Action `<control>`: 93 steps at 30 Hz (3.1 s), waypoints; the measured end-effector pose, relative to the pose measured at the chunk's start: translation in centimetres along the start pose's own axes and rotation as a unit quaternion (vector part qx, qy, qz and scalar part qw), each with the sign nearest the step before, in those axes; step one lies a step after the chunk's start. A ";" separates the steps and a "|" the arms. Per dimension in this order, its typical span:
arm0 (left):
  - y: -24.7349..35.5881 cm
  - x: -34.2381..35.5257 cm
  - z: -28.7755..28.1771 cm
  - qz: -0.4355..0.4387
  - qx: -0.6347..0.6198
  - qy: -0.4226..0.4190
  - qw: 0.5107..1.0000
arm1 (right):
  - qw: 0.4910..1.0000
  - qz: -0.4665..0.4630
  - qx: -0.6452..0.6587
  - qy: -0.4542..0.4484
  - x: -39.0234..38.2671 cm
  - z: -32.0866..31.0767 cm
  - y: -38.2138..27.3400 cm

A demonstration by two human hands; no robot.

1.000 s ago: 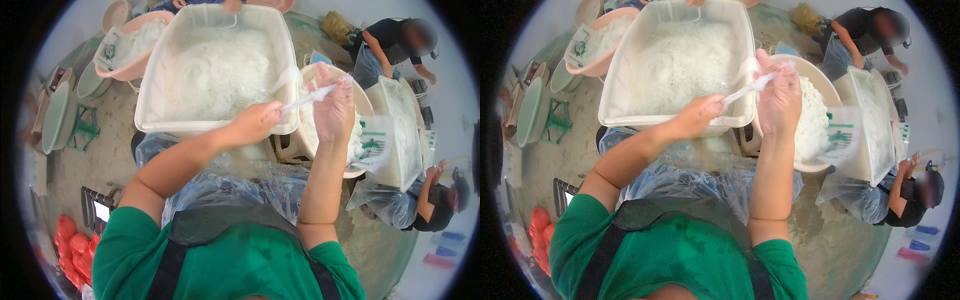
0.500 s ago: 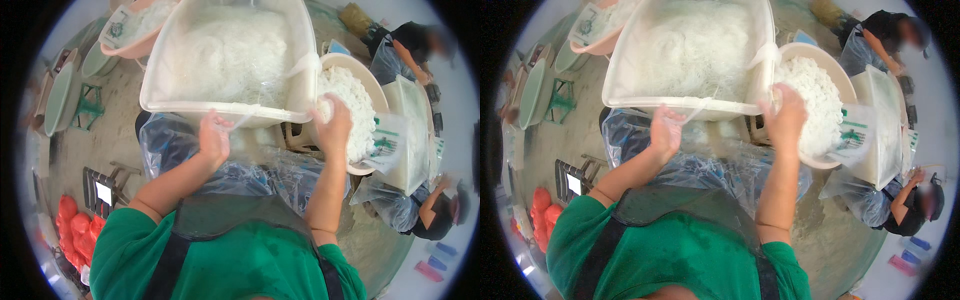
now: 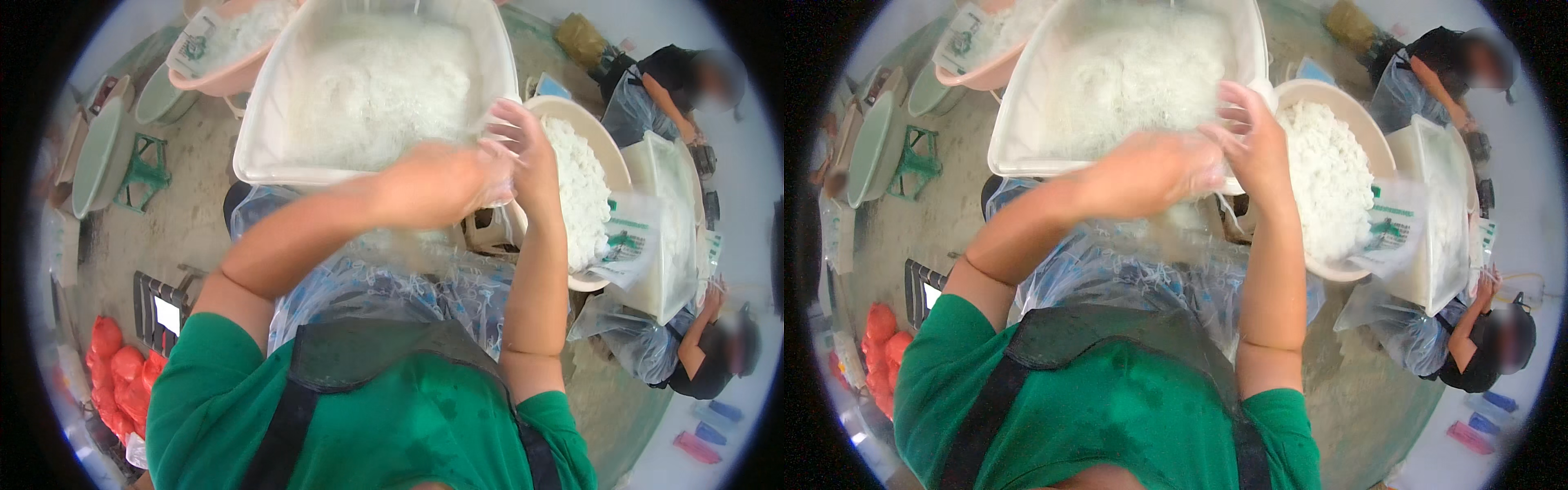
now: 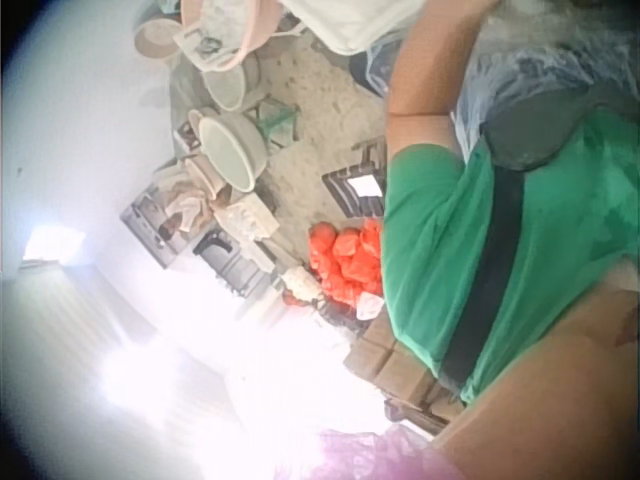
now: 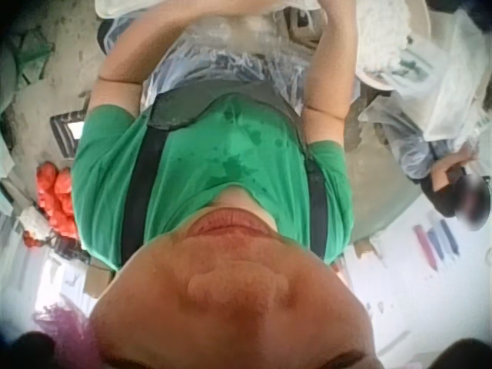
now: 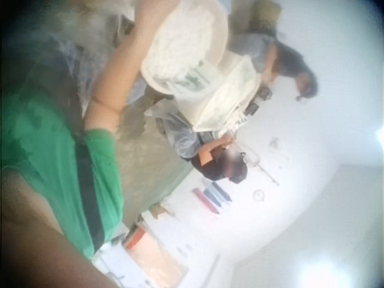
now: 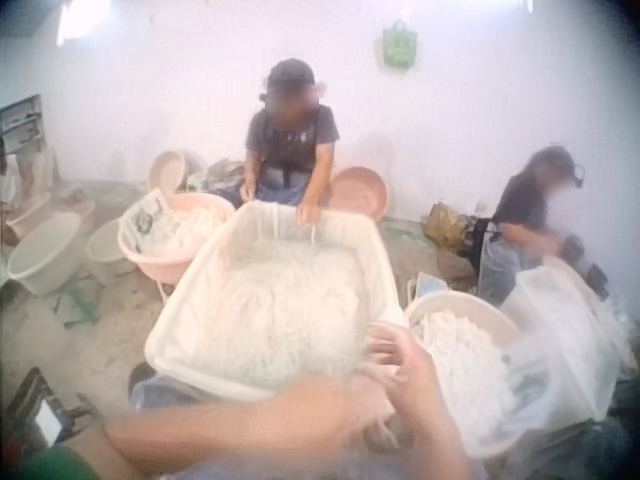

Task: The person repeatedly picks up strands of white noodles from a large tub of water, separates them by hand, and places them into a smaller bowl. The process is continuous and repetitive.

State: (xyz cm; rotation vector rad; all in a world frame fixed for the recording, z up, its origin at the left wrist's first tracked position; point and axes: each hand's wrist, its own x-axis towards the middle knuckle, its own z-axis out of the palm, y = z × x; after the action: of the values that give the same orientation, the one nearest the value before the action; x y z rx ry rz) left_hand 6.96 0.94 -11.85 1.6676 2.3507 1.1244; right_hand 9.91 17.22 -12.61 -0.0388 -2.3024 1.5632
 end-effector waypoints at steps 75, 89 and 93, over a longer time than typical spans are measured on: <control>-9.1 3.7 -13.5 0.059 -0.791 0.177 0.582 | 0.849 0.052 -0.446 -0.280 3.0 1.0 7.9; -24.5 1.3 0.0 -0.369 -0.002 0.114 0.922 | 0.659 -0.105 -0.552 -0.500 8.6 8.9 16.1; -24.2 1.1 -0.5 -0.388 -0.009 0.104 0.916 | 0.589 0.000 -0.565 -0.578 6.9 8.9 17.5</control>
State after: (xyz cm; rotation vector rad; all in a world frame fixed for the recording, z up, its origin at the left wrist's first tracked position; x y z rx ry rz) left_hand -13.13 -2.20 -25.07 0.4769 2.6889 1.1498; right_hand -2.30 17.57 -29.39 0.8877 -3.7678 -0.5309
